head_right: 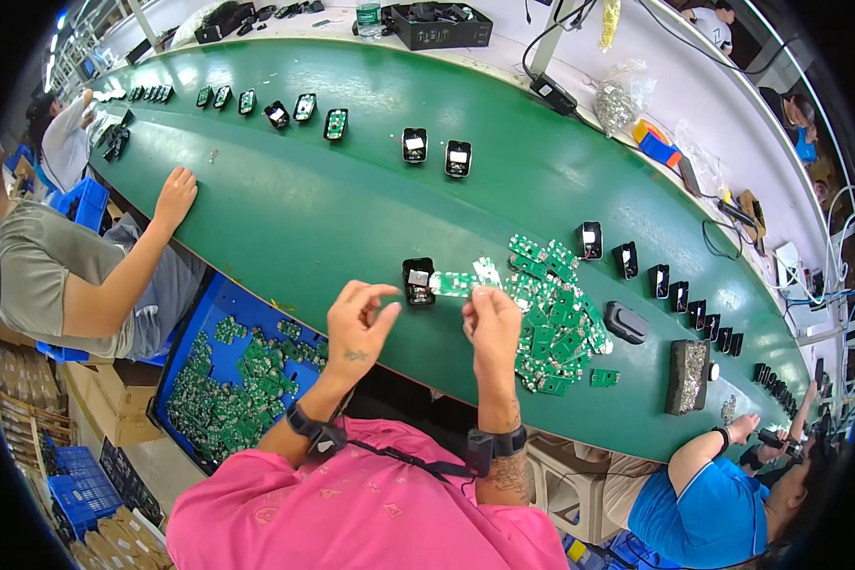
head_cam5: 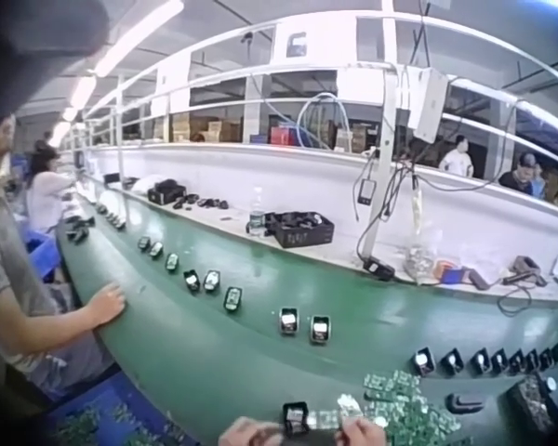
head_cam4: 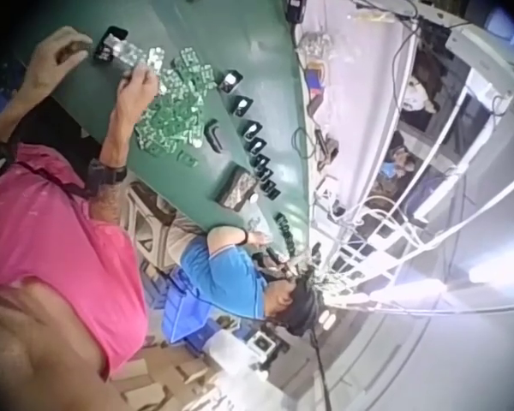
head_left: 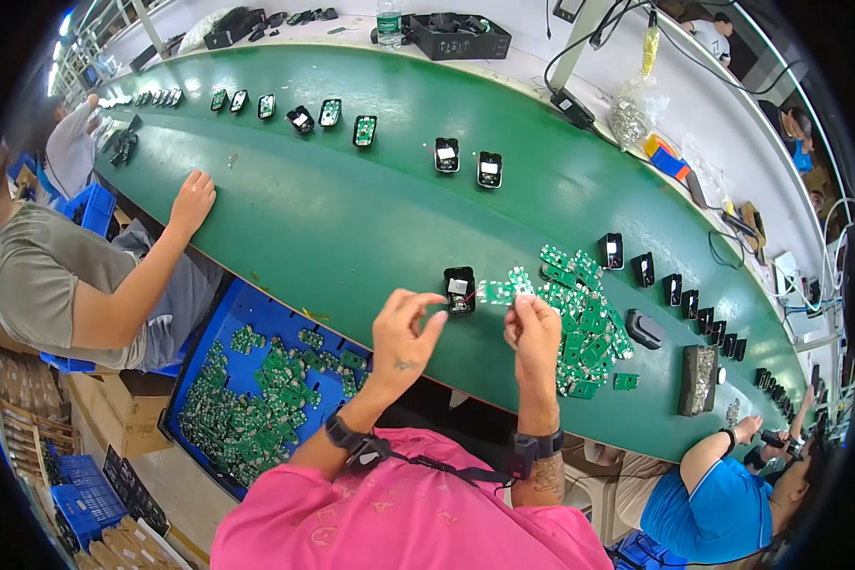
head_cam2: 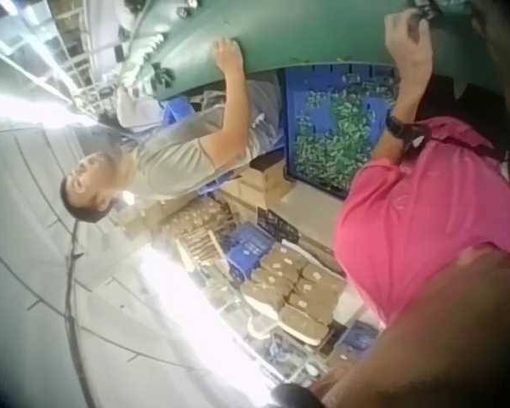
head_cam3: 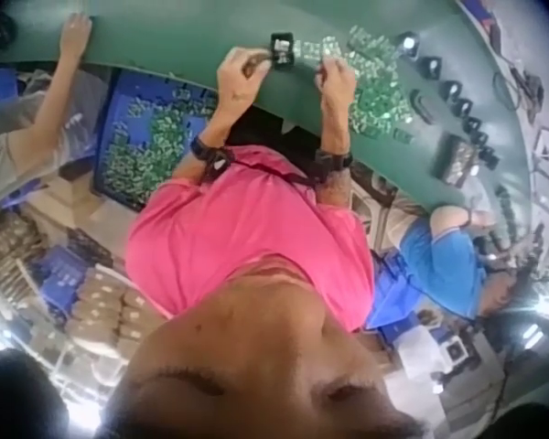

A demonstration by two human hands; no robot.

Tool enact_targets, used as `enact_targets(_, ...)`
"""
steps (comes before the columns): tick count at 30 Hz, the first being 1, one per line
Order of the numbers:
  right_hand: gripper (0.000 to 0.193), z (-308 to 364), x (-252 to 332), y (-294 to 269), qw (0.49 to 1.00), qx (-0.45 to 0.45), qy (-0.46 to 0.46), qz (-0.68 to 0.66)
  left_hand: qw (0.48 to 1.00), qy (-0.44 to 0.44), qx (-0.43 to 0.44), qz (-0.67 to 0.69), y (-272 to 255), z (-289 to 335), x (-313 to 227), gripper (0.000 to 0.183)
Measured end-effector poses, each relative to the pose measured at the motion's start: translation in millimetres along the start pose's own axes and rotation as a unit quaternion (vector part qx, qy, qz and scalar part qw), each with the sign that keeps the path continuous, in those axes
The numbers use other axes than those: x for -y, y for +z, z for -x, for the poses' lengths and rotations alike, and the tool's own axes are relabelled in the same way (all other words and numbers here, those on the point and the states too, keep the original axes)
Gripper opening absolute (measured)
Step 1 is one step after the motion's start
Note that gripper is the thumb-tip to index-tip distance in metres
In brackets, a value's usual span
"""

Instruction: The person picks up a black plastic housing and a green circuit board, fits the board into the housing by hand, and presses them together. They then place the assembled unit onto the green conveyor belt and reach for another circuit board from the pile.

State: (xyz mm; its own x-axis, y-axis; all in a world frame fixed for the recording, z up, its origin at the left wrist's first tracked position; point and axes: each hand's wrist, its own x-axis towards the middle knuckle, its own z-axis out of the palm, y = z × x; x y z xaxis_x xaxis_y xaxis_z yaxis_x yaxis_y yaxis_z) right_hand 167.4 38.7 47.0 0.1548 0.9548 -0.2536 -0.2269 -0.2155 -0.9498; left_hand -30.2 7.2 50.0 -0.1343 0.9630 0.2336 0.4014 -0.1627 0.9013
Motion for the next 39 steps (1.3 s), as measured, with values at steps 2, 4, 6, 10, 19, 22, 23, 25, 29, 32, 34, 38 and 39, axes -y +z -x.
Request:
enact_targets(2, 0.021, -3, 2, -10, 0.994, 0.017, 0.016, -0.108, 0.998, 0.047, -0.017, -0.042, 18, -12, -7, 0.026)
enact_targets(4, 0.021, -4, -4, -6, 0.993, 0.017, 0.014, -0.116, 0.990, 0.123, -0.024, -0.056, 38, -22, 0, 0.027)
enact_targets(6, 0.021, -1, -9, 2, 0.994, 0.005, 0.053, -0.096, 0.990, 0.126, -0.022, -0.059, 50, -29, 11, 0.024)
enact_targets(10, 0.017, 1, -14, 10, 0.996, 0.028, 0.060, -0.065, 0.993, 0.105, -0.008, -0.048, 53, -32, 21, 0.014)
enact_targets(19, 0.016, 2, -22, 19, 0.995, 0.049, 0.064, -0.056, 0.998, 0.055, -0.018, 0.035, 51, -28, 30, 0.017)
enact_targets(22, 0.017, 1, -18, 16, 0.994, 0.052, 0.054, -0.078, 0.997, 0.030, -0.025, 0.072, 52, -28, 32, 0.015)
enact_targets(23, 0.017, 0, -19, 15, 0.994, 0.050, 0.054, -0.079, 0.996, 0.023, -0.021, 0.081, 51, -29, 29, 0.015)
enact_targets(25, 0.018, -1, -20, 14, 0.995, 0.042, 0.054, -0.066, 0.996, 0.017, -0.017, 0.090, 52, -31, 29, 0.014)
enact_targets(29, 0.019, 0, -20, 20, 0.996, 0.043, 0.059, -0.061, 0.998, 0.019, -0.012, 0.056, 51, -32, 33, 0.015)
enact_targets(32, 0.020, -2, -24, 20, 0.997, 0.047, 0.045, -0.031, 0.998, 0.018, -0.016, 0.059, 51, -31, 30, 0.015)
enact_targets(34, 0.020, -2, -25, 24, 0.999, 0.014, 0.031, -0.006, 0.997, 0.023, -0.029, 0.074, 51, -31, 30, 0.015)
enact_targets(38, 0.021, -10, -38, 21, 0.997, -0.018, -0.037, 0.066, 0.988, 0.010, 0.016, 0.152, 48, -26, 34, 0.043)
enact_targets(39, 0.022, -11, -42, 21, 0.990, -0.032, -0.071, 0.121, 0.971, -0.030, 0.041, 0.234, 47, -23, 33, 0.061)
